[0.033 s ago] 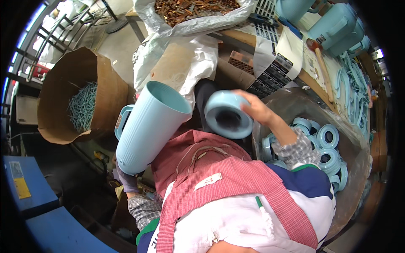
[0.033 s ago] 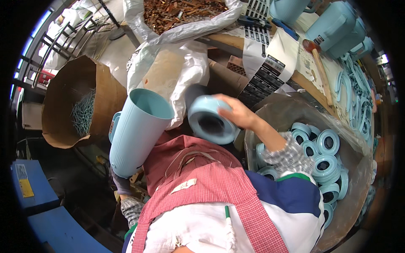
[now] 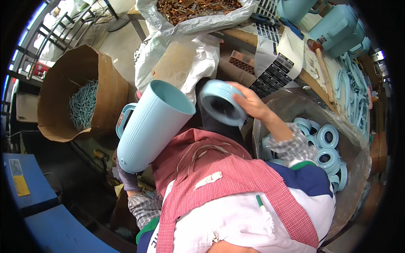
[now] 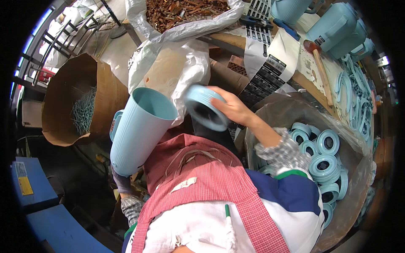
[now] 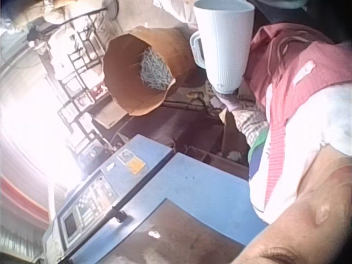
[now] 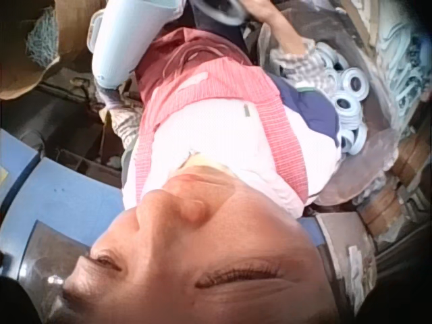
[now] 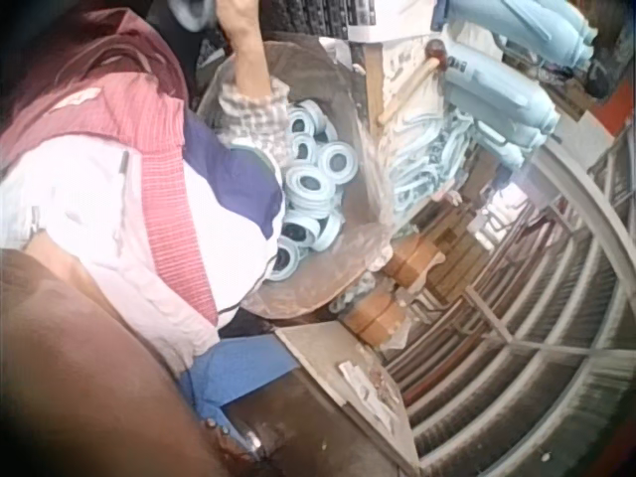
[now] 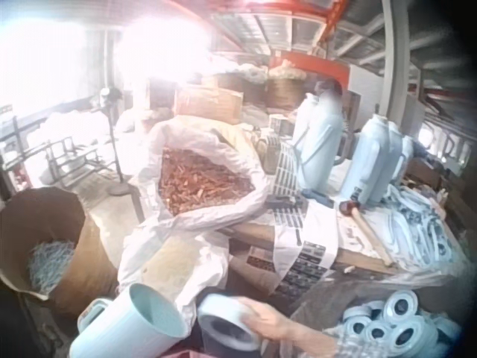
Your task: The person assembles light-blue kettles by inserting a small brass-colored component into the base, attaching a handle, and securing a lid. The person repeats this sequence for multiple units, placing finished kettles on the table and retrieving new parts from nearby bags and bins.
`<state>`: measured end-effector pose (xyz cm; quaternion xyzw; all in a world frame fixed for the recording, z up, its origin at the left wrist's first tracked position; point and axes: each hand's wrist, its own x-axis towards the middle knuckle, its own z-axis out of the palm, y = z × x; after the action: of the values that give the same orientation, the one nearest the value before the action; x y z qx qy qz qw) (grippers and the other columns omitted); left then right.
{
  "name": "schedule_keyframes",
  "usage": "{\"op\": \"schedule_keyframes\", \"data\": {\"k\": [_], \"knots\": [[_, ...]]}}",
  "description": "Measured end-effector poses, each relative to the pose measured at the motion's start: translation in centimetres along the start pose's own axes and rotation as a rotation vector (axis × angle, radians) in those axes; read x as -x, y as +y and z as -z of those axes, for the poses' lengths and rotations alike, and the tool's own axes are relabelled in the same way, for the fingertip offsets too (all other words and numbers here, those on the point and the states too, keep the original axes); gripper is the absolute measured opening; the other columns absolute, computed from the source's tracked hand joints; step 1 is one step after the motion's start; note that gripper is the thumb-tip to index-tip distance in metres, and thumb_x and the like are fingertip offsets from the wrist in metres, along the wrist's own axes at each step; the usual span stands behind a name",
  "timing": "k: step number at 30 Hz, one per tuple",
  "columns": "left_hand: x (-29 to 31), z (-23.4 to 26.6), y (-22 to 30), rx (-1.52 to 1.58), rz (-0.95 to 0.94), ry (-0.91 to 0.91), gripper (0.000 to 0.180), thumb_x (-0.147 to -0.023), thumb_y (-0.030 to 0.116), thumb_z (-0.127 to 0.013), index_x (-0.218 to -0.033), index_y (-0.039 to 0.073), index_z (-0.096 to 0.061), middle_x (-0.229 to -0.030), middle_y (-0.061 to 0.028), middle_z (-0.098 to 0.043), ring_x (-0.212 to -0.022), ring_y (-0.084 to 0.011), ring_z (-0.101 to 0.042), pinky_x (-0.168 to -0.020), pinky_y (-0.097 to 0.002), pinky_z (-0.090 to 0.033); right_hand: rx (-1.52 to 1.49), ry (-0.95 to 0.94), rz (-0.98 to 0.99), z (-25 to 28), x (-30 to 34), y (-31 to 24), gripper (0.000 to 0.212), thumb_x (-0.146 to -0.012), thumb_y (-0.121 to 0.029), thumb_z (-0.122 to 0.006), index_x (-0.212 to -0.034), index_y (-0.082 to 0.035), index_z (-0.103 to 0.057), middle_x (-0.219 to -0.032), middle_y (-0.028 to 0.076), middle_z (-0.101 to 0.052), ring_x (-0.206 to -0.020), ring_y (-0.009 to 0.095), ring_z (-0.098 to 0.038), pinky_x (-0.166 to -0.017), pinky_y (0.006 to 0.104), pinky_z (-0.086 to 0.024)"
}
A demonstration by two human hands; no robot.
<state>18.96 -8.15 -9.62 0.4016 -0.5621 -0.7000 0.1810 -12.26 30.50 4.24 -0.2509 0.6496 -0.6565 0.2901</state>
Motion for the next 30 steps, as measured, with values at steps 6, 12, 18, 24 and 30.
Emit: {"op": "schedule_keyframes", "data": {"k": [6, 12, 18, 24, 30], "knots": [[0.3, -0.8, -0.6, -0.001, -0.034, -0.09, 0.051, -0.091, 0.04, -0.039, -0.13, 0.008, -0.042, -0.128, -0.0112, -0.048, -0.111, -0.0286, -0.052, -0.09, -0.0405, -0.043, 0.627, 0.277, 0.796, -9.1, -5.7, -1.4, 0.037, -0.074, -0.023, -0.069, -0.105, -0.003, -0.064, -0.079, 0.011, -0.057, -0.074, 0.027, -0.052, -0.068, 0.0349, -0.044], [0.6, -3.1, 0.9, -0.13, -0.099, -0.174, 0.042, -0.09, 0.032, -0.041, -0.122, 0.006, -0.048, -0.121, -0.0133, -0.052, -0.105, -0.0308, -0.054, -0.085, -0.0415, -0.045, 0.658, 0.197, 0.982, -9.7, -2.7, -4.9, 0.036, -0.063, -0.021, -0.076, -0.097, -0.009, -0.07, -0.073, 0.004, -0.054, -0.068, 0.022, -0.049, -0.061, 0.0315, -0.043], [3.9, -7.4, 14.0, -0.567, -0.628, -0.188, 0.034, -0.089, 0.023, -0.043, -0.115, 0.004, -0.053, -0.114, -0.0153, -0.055, -0.098, -0.0329, -0.056, -0.079, -0.0426, -0.046, 0.429, 0.517, 0.605, -6.9, -4.4, -1.1, 0.032, -0.076, -0.026, -0.069, -0.1, -0.004, -0.067, -0.078, 0.007, -0.059, -0.071, 0.02, -0.054, -0.066, 0.0349, -0.044], [10.8, -19.5, 28.7, -0.841, -1.614, -0.612, 0.027, -0.088, 0.015, -0.045, -0.107, 0.002, -0.059, -0.106, -0.0173, -0.058, -0.092, -0.0351, -0.058, -0.074, -0.0437, -0.047, -0.3, -0.47, -0.452, -3.5, -8.2, 16.7, 0.036, -0.085, -0.031, -0.059, -0.101, 0.001, -0.063, -0.087, 0.003, -0.064, -0.074, 0.015, -0.058, -0.069, 0.0304, -0.049], [11.6, -24.6, 31.6, -1.36, -1.23, -0.622, 0.032, -0.086, 0.016, -0.053, -0.117, 0.009, -0.059, -0.105, -0.0184, -0.059, -0.092, -0.0338, -0.059, -0.079, -0.0399, -0.047, 0.489, 0.084, 0.279, 3.7, -7.3, 5.3, 0.017, -0.08, -0.021, -0.06, -0.081, -0.005, -0.064, -0.074, 0.007, -0.063, -0.067, 0.018, -0.057, -0.065, 0.0327, -0.047]]}}
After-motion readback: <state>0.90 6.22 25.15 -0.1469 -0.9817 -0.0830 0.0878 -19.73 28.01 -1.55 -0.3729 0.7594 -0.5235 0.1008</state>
